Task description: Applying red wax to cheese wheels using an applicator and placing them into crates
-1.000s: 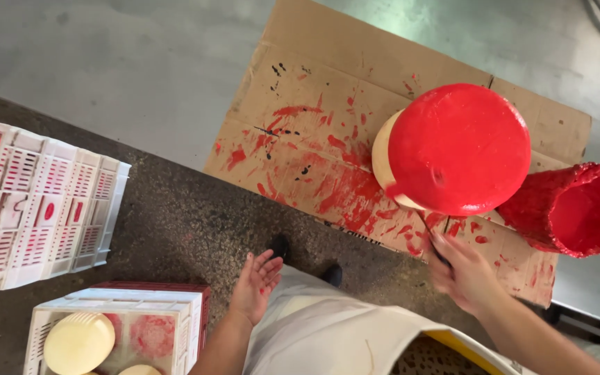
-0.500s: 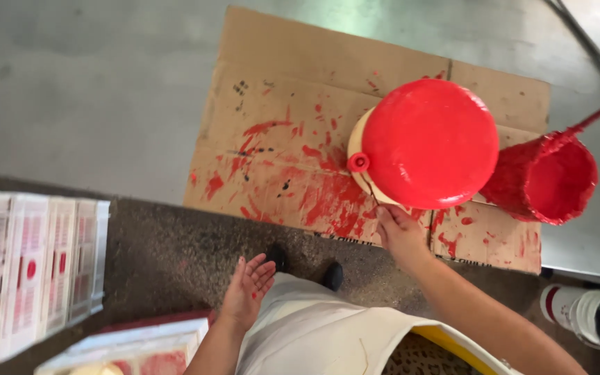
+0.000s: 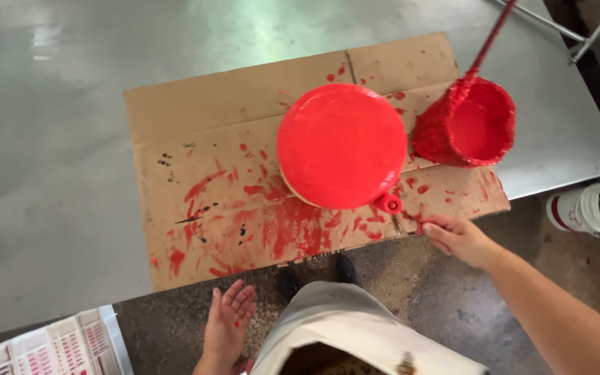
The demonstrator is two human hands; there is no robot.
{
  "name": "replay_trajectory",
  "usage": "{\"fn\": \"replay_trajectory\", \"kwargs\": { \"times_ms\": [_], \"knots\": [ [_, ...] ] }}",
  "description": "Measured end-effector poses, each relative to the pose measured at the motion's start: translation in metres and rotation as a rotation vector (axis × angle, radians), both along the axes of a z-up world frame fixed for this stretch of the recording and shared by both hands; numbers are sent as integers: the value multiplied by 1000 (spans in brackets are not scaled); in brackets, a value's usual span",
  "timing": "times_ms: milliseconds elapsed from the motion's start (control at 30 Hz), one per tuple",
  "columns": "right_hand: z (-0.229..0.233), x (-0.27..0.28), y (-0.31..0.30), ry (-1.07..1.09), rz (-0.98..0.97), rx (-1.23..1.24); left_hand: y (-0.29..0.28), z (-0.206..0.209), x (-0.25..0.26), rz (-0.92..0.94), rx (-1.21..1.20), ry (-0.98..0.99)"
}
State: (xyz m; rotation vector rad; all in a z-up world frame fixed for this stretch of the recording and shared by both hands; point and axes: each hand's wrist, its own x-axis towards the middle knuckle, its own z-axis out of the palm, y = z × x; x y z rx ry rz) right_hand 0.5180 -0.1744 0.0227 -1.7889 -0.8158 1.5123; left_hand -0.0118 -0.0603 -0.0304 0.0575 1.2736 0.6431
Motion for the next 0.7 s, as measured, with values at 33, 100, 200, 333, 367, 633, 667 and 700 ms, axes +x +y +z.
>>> {"fn": "replay_trajectory", "kwargs": {
  "times_ms": [33, 100, 200, 333, 367, 633, 667, 700],
  "knots": [
    [12, 7, 7, -40, 104, 82, 3, 1, 3, 6, 32, -13],
    [33, 15, 20, -65, 103, 39, 3, 22, 16, 21, 35, 7],
    [64, 21, 49, -193, 79, -108, -2, 35, 31, 43, 33, 45],
    [130, 9, 98, -341, -32, -164, -8, 68, 70, 7, -33, 169],
    [141, 3, 103, -340, -32, -161, -10, 71, 77, 8, -31, 170],
    [92, -45, 24, -517, 24, 136, -15, 84, 107, 24, -28, 146],
    [73, -50, 14, -517, 29, 141, -19, 87, 111, 30, -25, 146],
    [54, -55, 5, -577, 42, 184, -21, 90, 115, 58, -36, 151]
  ]
}}
